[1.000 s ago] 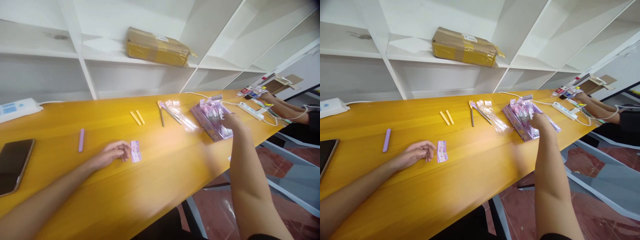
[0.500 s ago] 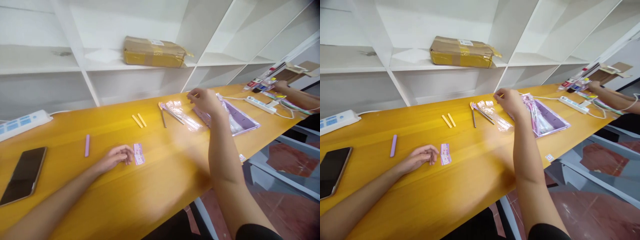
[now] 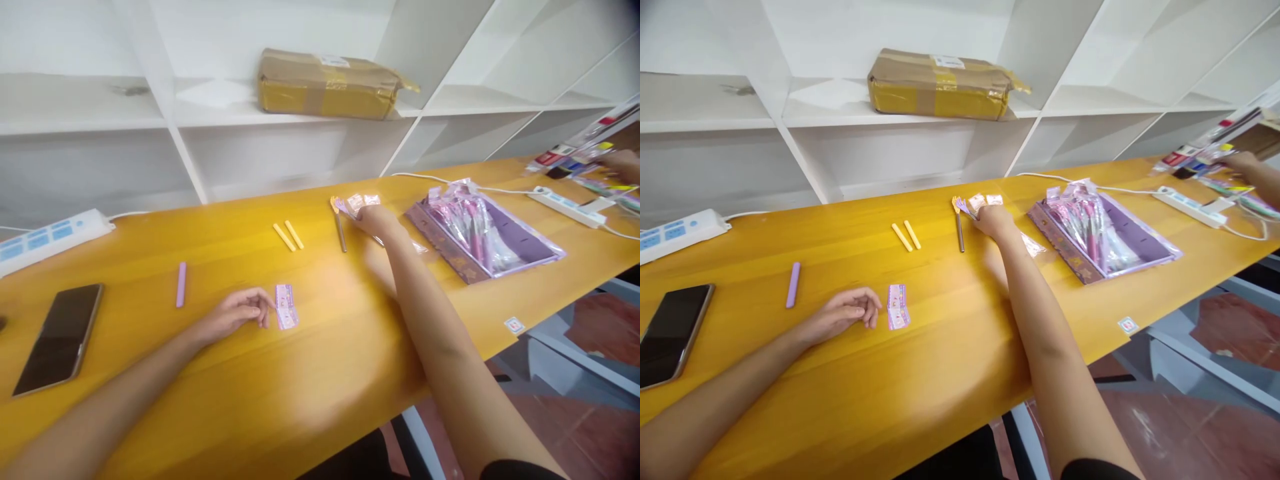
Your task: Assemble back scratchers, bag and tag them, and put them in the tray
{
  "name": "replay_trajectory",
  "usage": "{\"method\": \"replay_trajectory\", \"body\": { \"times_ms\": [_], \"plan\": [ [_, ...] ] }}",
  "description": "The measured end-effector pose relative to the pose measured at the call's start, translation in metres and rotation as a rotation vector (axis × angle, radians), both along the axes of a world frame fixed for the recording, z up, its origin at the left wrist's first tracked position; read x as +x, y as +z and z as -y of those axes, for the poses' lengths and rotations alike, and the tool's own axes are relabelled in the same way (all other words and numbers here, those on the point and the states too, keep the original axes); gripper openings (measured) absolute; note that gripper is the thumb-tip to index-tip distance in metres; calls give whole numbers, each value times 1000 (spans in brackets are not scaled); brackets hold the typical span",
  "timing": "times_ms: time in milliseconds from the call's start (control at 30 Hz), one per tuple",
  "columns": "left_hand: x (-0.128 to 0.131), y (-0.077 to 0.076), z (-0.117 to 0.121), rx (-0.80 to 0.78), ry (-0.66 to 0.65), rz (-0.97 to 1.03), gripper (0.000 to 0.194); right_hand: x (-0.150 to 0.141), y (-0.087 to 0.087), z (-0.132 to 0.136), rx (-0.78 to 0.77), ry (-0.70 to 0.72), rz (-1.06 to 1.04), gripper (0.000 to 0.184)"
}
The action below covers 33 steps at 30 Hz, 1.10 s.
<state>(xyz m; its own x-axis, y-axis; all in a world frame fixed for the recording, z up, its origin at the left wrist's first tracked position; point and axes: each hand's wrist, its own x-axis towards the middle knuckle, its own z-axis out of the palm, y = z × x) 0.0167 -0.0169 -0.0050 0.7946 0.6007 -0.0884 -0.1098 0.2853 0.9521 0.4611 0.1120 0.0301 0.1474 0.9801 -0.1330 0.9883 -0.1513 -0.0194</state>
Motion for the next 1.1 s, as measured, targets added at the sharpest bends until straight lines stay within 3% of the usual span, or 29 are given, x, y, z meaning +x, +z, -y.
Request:
{"method": "replay_trajectory", "body": {
  "times_ms": [200, 367, 433, 533, 600, 733, 833, 967, 1100],
  "plan": [
    [1, 0, 0, -9, -1, 5, 26, -14, 17, 4, 42, -33, 9, 30],
    [1, -1, 0, 32, -14, -22, 25, -63, 51, 25, 218, 83, -202, 30],
    [0, -1, 0, 69, -23, -59, 24, -101, 65, 39, 262, 225, -311, 28],
    [-2, 0, 1, 118, -23, -101, 22, -176, 80, 62, 319, 579, -421, 26],
    [-2, 0, 2, 148, -20, -119, 22, -232, 83, 72, 252, 779, -393, 28],
    [-3, -7, 2, 173, 6, -124, 24, -334, 68, 71, 206, 1078, -175, 25],
    [-3, -15, 0, 160, 32, -138, 19, -383, 45, 58, 60, 1230, -122, 18],
    [-2, -18, 0, 140, 52, -148, 16, -397, 28, 47, 14, 1259, -64, 21],
    [0, -12, 1, 113, 40, -118, 22, -362, 43, 51, 98, 1168, -18, 24]
  ]
}}
